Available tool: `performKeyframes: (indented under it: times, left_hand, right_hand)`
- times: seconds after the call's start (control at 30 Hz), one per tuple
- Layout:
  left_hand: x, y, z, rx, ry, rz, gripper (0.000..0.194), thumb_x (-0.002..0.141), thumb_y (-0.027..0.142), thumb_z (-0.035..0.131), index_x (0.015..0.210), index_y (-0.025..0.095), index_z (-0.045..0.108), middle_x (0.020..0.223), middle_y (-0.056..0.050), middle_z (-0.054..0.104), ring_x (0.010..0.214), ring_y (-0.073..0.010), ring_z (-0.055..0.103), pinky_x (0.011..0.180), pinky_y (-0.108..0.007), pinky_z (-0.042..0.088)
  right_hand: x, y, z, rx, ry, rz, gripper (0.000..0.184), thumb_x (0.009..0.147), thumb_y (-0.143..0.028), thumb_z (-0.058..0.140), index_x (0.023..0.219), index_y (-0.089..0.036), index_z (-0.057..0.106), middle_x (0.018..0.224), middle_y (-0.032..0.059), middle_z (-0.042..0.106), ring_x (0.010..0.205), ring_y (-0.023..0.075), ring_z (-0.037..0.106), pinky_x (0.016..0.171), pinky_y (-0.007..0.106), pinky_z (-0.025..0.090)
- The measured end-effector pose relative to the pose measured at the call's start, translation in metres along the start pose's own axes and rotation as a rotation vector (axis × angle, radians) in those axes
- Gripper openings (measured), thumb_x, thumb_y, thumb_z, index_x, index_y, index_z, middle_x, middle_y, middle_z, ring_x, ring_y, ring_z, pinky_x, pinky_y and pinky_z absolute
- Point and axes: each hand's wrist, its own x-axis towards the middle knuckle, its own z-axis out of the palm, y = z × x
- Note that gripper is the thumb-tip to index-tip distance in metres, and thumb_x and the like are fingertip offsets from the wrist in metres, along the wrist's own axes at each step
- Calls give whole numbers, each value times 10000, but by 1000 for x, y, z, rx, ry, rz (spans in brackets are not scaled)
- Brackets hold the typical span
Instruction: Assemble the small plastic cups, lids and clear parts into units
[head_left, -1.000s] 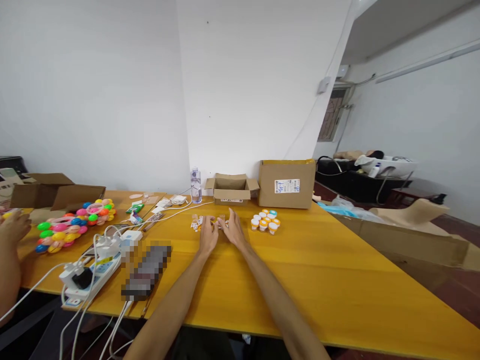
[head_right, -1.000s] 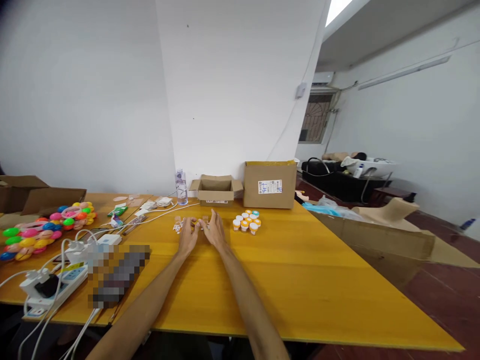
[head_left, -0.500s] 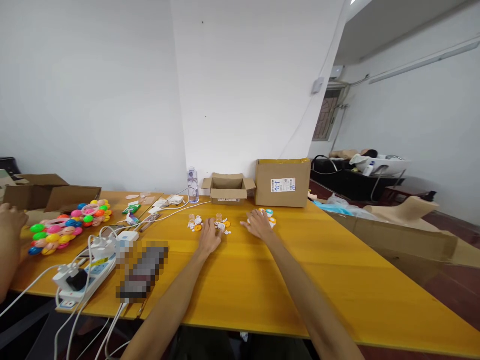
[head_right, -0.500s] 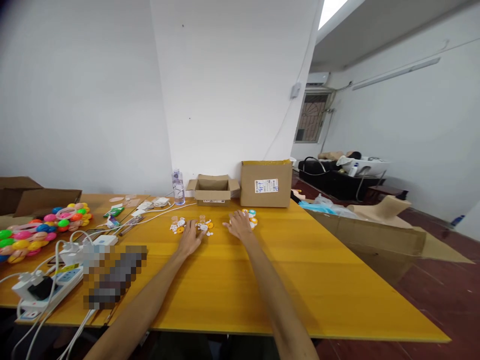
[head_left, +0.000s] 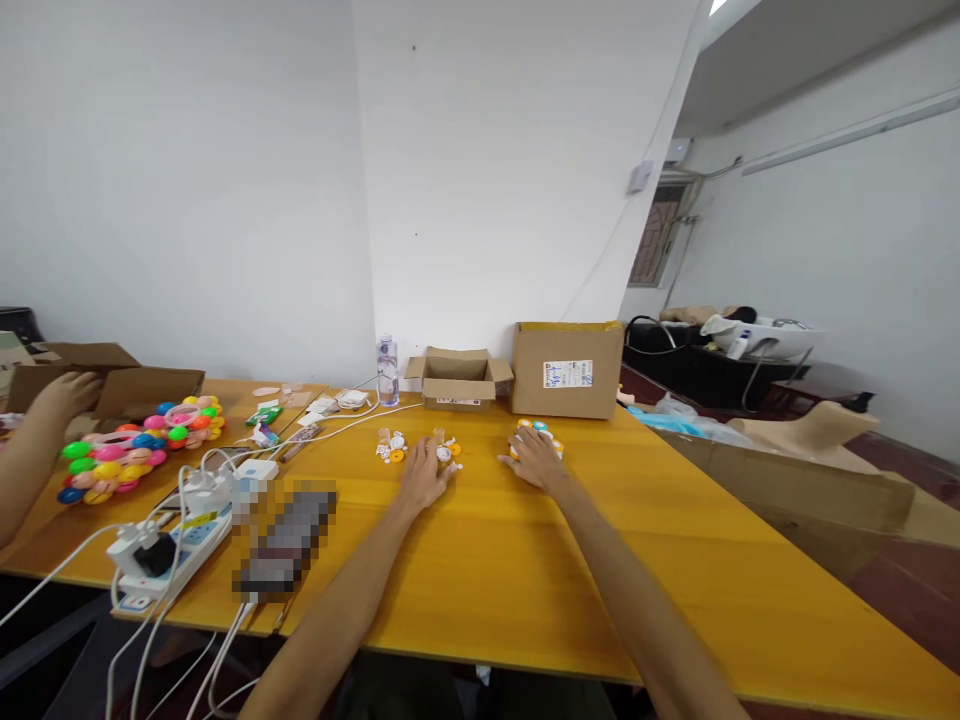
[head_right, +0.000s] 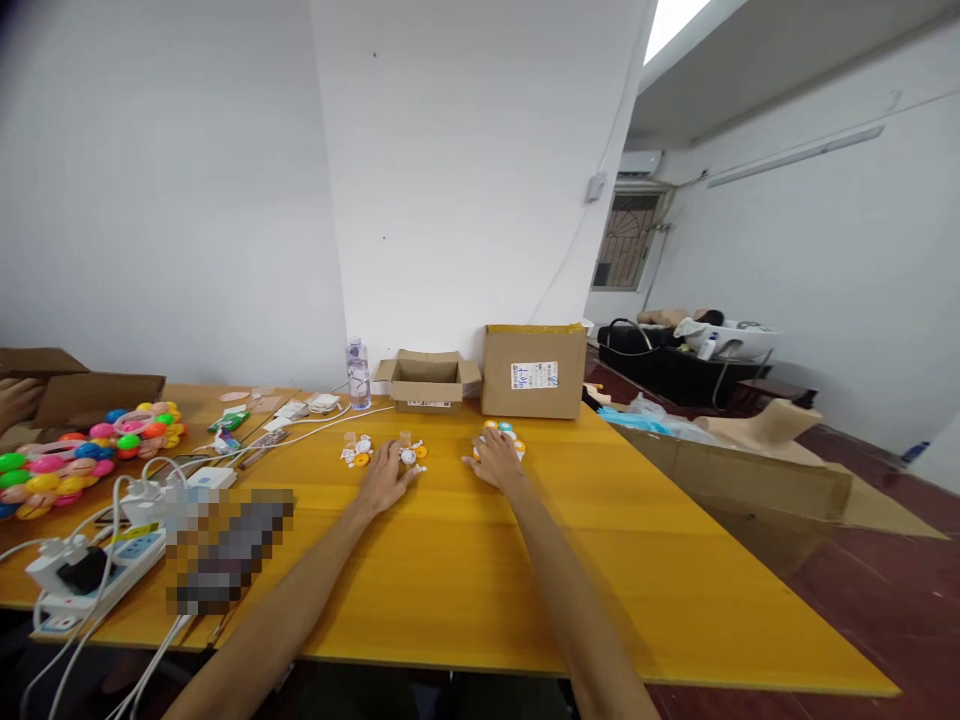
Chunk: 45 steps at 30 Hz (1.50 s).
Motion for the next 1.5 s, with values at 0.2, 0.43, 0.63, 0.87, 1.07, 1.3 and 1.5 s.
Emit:
performKeyframes:
  times: [0.2,0.43,0.63,0.87,1.07,1.3,1.5]
  left_hand:
    - [3,17,0,141,-39,-12,704,787,533,604,1416,298,394,1552,-91,252,1410,-390,212,1120,-551,215]
    - [17,25,1,141,-119,-64,701,752,640,589,1371,330,477,1585,-59,172,1425,-446,104,1093,-615,225]
    - [26,23,6,152,-111,-72,574,806,600,543,1316,337,534,1594,-34,147,1422,-432,142,1084,-616,249]
    - [33,22,7,174,-114,-126,461,853,568,484,1234,330,586,1592,-18,164,1418,-398,192,1096,-602,237]
    - [34,26,2,190,-147,-156,436,874,530,462,1240,323,578,1584,-20,199,1413,-379,215,1104,-586,235]
    - [37,29,2,205,-163,-171,417,884,507,459,1253,345,569,1577,-14,217,1400,-361,243,1101,-574,246]
    - [40,24,6,187,-159,-170,359,906,480,434,1181,334,613,1565,-10,246,1374,-342,285,1097,-581,241]
  right_hand:
    - [-12,14,4,-22,26,-6,353,871,-497,505,1046,-249,686,1290,117,598,1202,319,503,992,440,376]
    - [5,13,-9,36,-1,158,583,880,-650,345,1259,-280,590,1414,100,498,1319,330,389,1068,514,296]
    - [26,20,-16,149,-231,293,694,858,-719,280,1364,-294,494,1498,96,394,1385,362,290,1079,601,220]
    - [15,20,-26,199,-255,270,611,880,-662,325,1307,-280,538,1378,101,524,1297,304,426,1032,487,334]
    - [-3,22,-34,198,-238,255,442,907,-521,402,1235,-278,573,1310,93,569,1263,277,456,1007,445,355]
    - [-17,36,-27,177,-173,214,298,894,-420,446,1080,-290,641,1198,72,637,1162,268,538,946,416,408]
    - [-26,49,-29,175,-172,190,282,870,-380,450,1033,-274,654,1169,66,655,1132,262,562,930,392,430]
